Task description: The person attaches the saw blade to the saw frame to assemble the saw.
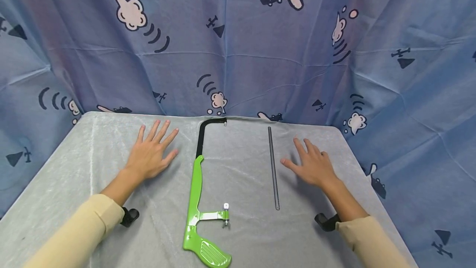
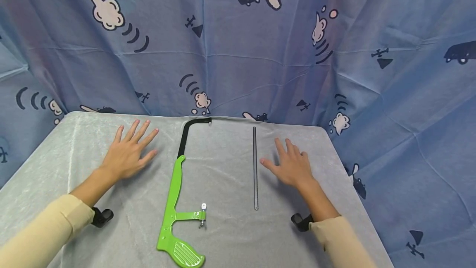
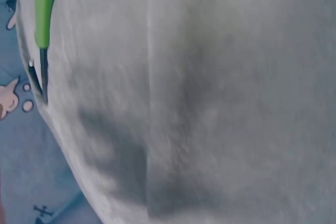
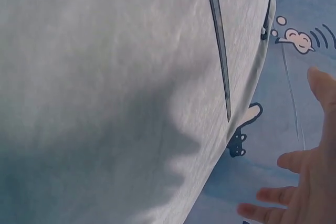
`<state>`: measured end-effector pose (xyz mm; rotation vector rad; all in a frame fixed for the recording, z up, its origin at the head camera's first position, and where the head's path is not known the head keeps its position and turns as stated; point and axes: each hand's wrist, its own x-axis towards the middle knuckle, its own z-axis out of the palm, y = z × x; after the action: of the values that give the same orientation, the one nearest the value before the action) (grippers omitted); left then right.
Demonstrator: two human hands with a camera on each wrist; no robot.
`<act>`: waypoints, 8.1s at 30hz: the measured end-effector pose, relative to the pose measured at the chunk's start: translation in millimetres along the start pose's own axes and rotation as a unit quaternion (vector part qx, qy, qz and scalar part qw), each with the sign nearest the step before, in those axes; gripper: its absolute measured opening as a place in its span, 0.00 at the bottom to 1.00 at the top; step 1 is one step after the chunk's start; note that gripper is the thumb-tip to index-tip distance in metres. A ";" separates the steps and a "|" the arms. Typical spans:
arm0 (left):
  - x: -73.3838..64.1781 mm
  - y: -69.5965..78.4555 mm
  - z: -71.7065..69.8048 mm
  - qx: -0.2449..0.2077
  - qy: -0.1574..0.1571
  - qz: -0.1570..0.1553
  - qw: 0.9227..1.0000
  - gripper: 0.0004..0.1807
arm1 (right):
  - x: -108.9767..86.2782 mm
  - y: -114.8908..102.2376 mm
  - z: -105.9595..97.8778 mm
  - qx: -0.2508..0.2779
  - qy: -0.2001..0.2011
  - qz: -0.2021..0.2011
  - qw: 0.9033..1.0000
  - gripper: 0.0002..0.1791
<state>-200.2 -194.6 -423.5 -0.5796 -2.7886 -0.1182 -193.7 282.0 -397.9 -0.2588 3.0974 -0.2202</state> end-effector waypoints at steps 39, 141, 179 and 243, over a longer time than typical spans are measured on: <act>-13.0 69.8 8.9 -0.190 -0.127 0.157 0.961 0.36 | -0.4 -22.2 41.7 0.294 -0.024 -0.005 0.955 0.31; -4.2 116.6 7.2 -0.430 -0.394 0.154 0.798 0.17 | 12.3 -45.8 57.4 0.319 0.018 0.116 0.941 0.14; -7.9 111.0 13.1 -0.443 -0.377 0.172 0.795 0.19 | 17.4 -52.7 45.0 0.533 -0.096 0.161 0.825 0.21; -9.1 112.0 14.8 -0.459 -0.384 0.161 0.785 0.19 | 40.9 -141.9 65.0 0.596 -0.125 0.063 0.791 0.19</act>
<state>-151.2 -93.5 -438.0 -1.6206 -3.1267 -1.5377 -208.4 127.6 -442.5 -0.0132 2.1033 -1.7907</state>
